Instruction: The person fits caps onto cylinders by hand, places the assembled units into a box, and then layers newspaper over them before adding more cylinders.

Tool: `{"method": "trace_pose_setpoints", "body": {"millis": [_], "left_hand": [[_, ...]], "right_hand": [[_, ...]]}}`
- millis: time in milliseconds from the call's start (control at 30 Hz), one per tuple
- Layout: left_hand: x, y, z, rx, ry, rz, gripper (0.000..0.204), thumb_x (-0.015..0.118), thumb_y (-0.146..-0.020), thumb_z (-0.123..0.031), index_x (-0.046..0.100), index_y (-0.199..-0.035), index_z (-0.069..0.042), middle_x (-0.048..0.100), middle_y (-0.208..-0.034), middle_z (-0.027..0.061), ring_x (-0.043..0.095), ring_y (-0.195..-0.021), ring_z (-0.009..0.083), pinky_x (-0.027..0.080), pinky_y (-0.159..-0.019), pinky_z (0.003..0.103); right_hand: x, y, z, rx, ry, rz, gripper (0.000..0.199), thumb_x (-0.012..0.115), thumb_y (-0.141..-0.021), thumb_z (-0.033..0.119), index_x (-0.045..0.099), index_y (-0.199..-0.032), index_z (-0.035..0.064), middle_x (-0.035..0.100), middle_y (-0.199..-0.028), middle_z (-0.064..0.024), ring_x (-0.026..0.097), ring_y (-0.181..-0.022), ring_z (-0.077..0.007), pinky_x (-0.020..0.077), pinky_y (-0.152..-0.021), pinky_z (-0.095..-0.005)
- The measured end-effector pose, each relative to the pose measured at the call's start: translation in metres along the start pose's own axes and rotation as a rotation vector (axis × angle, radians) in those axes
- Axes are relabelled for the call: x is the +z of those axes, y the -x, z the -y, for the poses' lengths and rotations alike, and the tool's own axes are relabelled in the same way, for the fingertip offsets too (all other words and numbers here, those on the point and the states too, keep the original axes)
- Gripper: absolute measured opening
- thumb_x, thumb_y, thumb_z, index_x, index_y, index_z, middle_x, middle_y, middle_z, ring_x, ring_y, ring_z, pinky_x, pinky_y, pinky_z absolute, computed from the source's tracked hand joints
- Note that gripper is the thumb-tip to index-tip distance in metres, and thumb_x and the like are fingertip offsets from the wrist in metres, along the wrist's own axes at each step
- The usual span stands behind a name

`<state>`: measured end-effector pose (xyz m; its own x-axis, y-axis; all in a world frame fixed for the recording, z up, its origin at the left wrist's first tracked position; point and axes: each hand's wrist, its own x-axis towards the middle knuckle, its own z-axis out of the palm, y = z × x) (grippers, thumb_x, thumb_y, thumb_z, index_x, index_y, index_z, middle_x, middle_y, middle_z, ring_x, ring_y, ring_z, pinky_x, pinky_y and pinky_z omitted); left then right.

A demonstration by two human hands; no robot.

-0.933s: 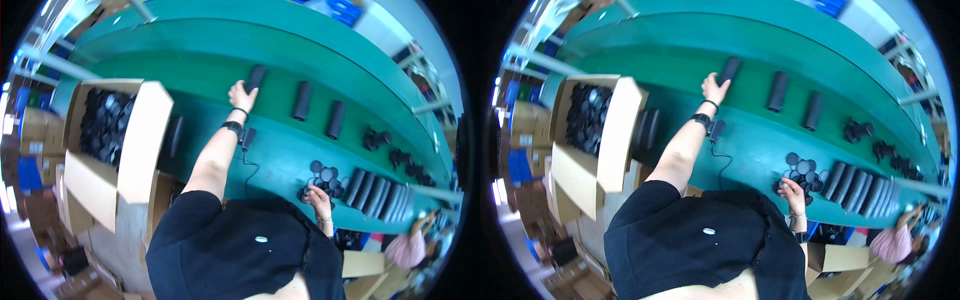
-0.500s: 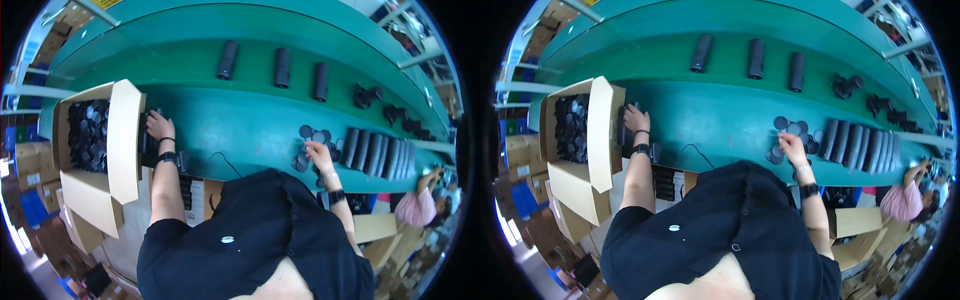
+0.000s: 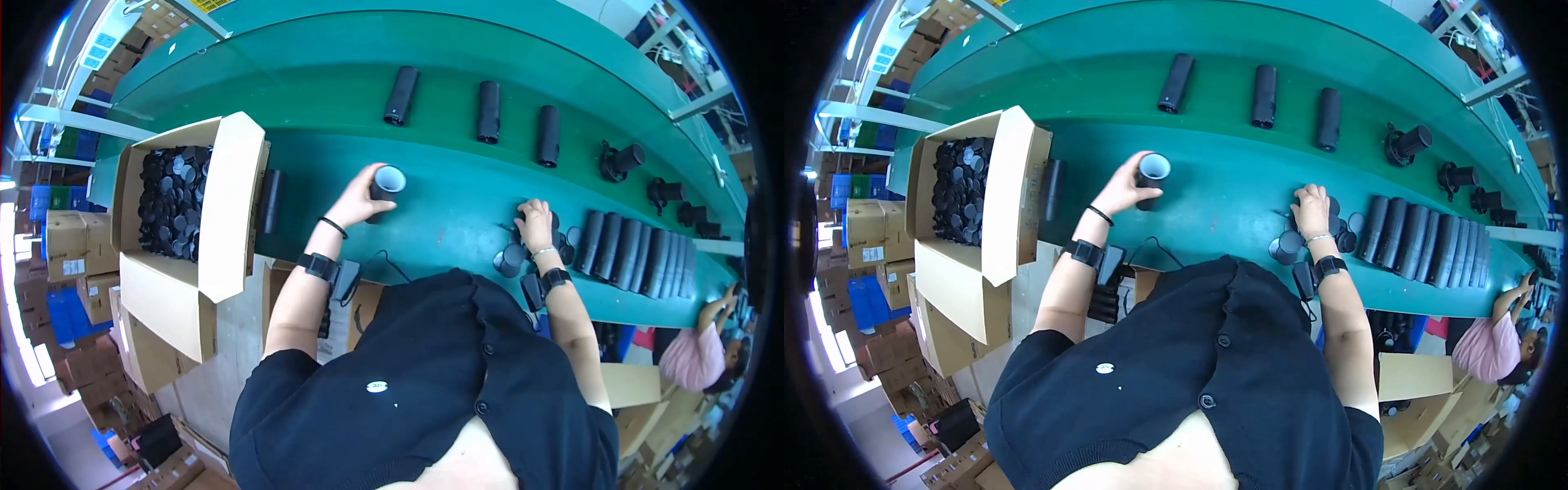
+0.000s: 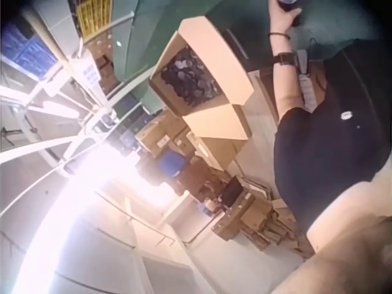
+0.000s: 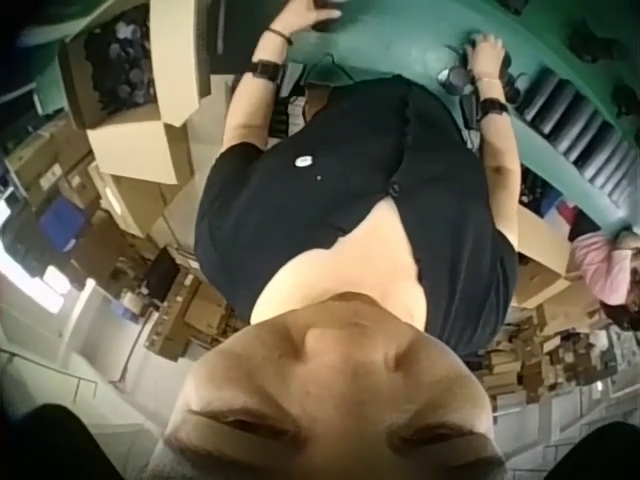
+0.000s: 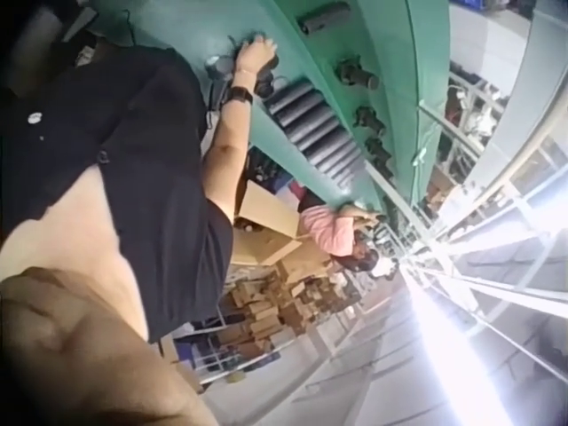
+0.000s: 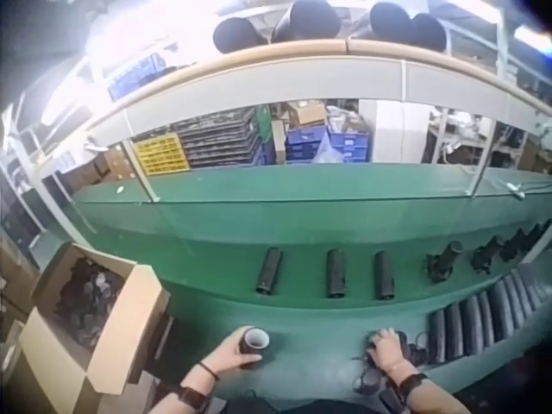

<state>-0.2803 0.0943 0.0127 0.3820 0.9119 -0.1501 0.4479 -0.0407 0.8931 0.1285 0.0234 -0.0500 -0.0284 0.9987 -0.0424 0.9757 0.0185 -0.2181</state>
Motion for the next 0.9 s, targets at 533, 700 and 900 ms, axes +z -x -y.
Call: {"method": "trace_pose_setpoints", "body": {"millis": [533,700,900], "left_hand": [[0.082,-0.015,-0.011,-0.174,0.626,0.041,0.076,0.079,-0.072,-0.007,0.034,-0.133,-0.005,0.054,-0.117,0.0075,0.052,-0.111,0.0180,0.043,-0.095,0.033],[0.088,-0.011,-0.005,-0.146,0.656,-0.002,0.072,0.081,-0.071,-0.009,0.038,-0.129,-0.004,0.056,-0.113,0.0061,0.054,-0.107,0.0168,0.044,-0.093,0.032],[0.088,-0.008,-0.011,-0.137,0.639,0.024,0.070,0.082,-0.070,-0.009,0.042,-0.128,-0.004,0.058,-0.111,0.0042,0.056,-0.103,0.0157,0.046,-0.090,0.030]], "right_hand": [[-0.011,0.025,0.035,-0.242,-0.113,0.246,0.049,0.076,-0.063,0.008,0.061,-0.109,0.0108,0.058,-0.105,-0.0086,0.052,-0.107,-0.0291,0.0412,-0.091,-0.0417],[0.015,0.026,0.022,-0.187,-0.195,0.180,0.036,0.070,-0.064,0.000,0.062,-0.099,0.0074,0.059,-0.096,-0.0104,0.055,-0.099,-0.0307,0.0436,-0.085,-0.0404],[0.026,0.020,0.027,-0.136,-0.170,0.157,0.017,0.066,-0.074,0.010,0.060,-0.089,0.0066,0.059,-0.099,-0.0117,0.054,-0.102,-0.0307,0.0432,-0.085,-0.0423]]}}
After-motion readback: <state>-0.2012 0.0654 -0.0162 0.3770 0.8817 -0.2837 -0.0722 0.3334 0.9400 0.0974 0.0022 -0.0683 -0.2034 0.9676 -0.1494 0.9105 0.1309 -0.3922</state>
